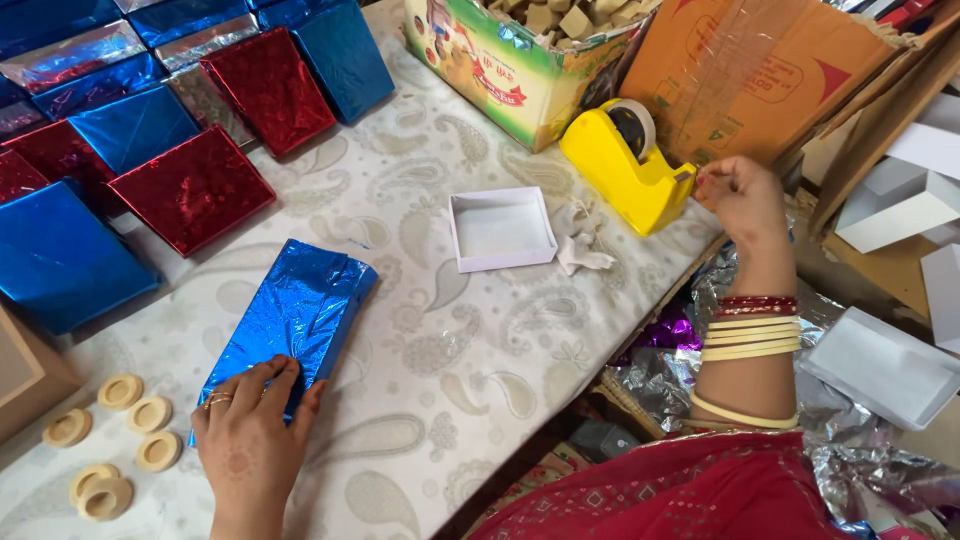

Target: Packing small wooden components into boxes and wrapping them in blue foil.

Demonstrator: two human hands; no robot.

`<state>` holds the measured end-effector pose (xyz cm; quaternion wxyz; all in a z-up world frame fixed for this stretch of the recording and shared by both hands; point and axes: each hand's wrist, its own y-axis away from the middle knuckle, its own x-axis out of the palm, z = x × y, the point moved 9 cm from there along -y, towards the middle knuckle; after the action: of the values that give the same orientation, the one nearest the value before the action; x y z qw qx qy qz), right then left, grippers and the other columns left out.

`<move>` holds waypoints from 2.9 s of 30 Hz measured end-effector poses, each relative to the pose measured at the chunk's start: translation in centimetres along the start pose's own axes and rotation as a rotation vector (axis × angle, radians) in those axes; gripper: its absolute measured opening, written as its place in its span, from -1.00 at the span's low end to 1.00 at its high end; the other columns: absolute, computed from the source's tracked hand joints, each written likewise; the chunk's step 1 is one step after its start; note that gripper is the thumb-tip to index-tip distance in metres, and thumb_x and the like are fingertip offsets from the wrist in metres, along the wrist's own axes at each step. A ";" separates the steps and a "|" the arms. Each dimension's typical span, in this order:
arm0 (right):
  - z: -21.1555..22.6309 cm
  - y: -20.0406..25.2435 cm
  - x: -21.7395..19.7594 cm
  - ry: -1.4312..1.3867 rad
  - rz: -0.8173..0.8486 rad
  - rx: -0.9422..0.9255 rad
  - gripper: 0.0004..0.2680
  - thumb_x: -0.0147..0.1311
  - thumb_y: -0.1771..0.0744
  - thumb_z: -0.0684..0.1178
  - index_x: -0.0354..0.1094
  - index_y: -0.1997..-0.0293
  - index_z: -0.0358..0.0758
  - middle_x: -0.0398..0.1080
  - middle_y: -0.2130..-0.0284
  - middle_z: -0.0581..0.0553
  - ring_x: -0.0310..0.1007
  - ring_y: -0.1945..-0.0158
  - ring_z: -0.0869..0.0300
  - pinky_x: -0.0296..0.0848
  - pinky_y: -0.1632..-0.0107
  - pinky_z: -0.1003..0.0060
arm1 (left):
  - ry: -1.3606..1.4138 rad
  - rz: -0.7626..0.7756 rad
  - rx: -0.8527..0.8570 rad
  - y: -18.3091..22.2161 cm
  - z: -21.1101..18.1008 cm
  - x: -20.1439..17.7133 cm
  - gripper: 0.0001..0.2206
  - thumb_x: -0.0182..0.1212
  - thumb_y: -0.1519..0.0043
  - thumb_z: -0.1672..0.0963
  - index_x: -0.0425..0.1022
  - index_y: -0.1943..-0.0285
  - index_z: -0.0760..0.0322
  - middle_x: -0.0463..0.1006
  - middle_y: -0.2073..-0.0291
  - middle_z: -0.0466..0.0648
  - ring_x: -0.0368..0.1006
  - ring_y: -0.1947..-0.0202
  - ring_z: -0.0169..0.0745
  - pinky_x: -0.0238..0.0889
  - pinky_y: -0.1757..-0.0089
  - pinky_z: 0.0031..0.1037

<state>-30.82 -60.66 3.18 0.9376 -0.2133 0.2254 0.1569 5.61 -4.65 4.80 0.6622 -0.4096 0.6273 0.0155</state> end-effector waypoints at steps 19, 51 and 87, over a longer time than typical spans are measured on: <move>-9.7 4.0 5.1 -0.709 0.135 0.598 -0.93 0.15 -0.36 -0.18 0.31 0.23 -0.15 0.42 0.43 -0.03 0.30 0.47 0.32 0.21 0.47 0.43 | 0.038 -0.012 -0.010 0.0 -0.5 -0.2 -0.70 0.38 -0.14 -0.01 0.68 0.04 0.17 0.60 0.07 -0.13 0.48 -0.01 -0.07 0.27 -0.02 -0.18; 35.2 19.8 41.0 0.351 1.098 -0.644 -0.74 0.29 -0.24 -0.09 0.27 0.09 -0.20 0.45 0.55 -0.12 0.46 0.45 0.01 0.37 0.36 0.10 | 0.111 -0.027 -0.007 -0.3 -1.5 -0.2 -0.73 0.26 -0.21 -0.01 0.57 0.20 0.27 0.46 0.31 -0.10 0.43 0.15 -0.14 0.26 0.28 -0.32; 34.9 17.4 39.5 0.233 1.351 -0.798 -0.73 0.31 -0.20 0.01 0.38 0.08 -0.10 0.44 0.29 -0.03 0.45 0.16 0.06 0.40 0.09 0.16 | 0.136 0.094 0.044 -1.5 -1.3 -1.5 -0.57 0.30 -0.13 0.09 0.53 -0.22 0.16 0.49 0.10 -0.03 0.39 0.06 -0.02 0.23 0.14 -0.20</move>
<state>8.31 -21.43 6.26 0.4624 -0.3656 0.3294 0.7376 5.03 -5.63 7.00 0.6255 -0.3653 0.6894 0.0050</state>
